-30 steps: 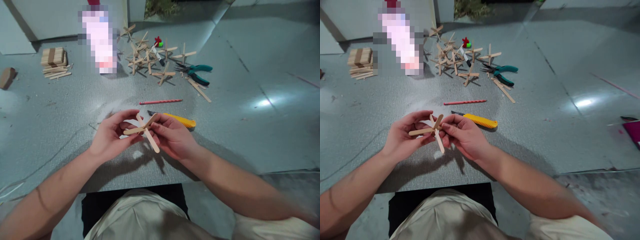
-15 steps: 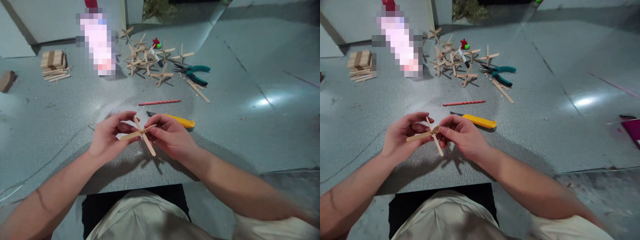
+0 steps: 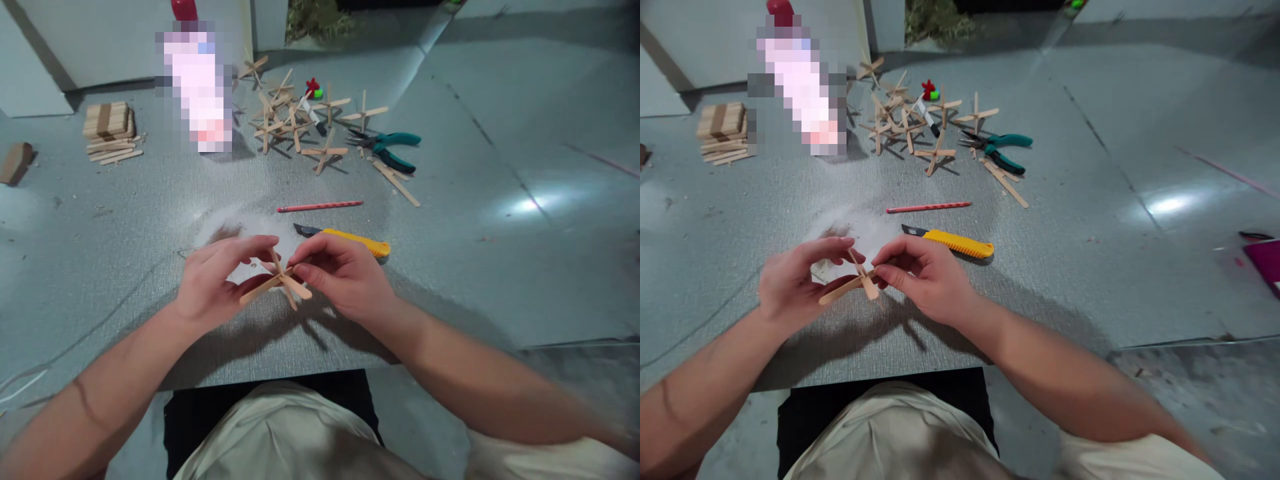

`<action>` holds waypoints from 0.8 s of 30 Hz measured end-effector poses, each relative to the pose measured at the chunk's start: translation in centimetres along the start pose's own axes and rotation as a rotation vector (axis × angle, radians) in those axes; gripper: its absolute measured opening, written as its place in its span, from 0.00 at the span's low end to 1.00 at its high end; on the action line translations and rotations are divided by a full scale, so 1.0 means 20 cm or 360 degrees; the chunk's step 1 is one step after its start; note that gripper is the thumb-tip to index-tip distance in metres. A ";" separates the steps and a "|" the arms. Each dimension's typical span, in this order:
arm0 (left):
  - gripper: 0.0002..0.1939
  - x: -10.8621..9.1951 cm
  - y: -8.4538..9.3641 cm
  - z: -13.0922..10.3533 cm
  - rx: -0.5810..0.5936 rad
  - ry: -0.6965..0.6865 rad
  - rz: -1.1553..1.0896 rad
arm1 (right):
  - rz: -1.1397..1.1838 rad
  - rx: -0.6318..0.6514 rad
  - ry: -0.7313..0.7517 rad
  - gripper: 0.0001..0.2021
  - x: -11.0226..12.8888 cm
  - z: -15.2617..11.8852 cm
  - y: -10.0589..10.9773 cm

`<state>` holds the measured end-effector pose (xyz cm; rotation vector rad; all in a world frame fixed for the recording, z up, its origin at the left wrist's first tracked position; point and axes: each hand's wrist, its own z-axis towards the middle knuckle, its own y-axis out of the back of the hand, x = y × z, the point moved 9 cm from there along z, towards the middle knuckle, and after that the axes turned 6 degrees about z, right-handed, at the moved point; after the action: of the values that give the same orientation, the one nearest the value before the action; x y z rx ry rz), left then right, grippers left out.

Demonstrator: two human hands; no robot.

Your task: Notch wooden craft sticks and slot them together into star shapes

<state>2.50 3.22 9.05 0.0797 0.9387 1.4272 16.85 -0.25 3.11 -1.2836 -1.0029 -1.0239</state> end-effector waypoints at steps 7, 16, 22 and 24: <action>0.31 0.10 -0.05 -0.03 0.0379 0.0094 0.0122 | -0.0715 0.0095 0.0487 0.04 0.12 -0.05 0.00; 0.56 0.11 -0.13 -0.08 0.0949 0.0291 -0.0418 | -0.1131 0.0256 0.0999 0.07 0.24 -0.11 -0.07; 0.57 0.07 -0.16 -0.08 0.0925 0.0221 -0.0412 | -0.1197 0.0342 0.1109 0.09 0.26 -0.13 -0.09; 0.50 0.09 -0.15 -0.06 0.0813 0.0243 -0.0364 | -0.1239 0.0365 0.1115 0.08 0.25 -0.14 -0.10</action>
<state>3.94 3.47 5.60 0.2371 1.3780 0.9678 16.25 -3.15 8.44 -0.2470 -1.0196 -1.7252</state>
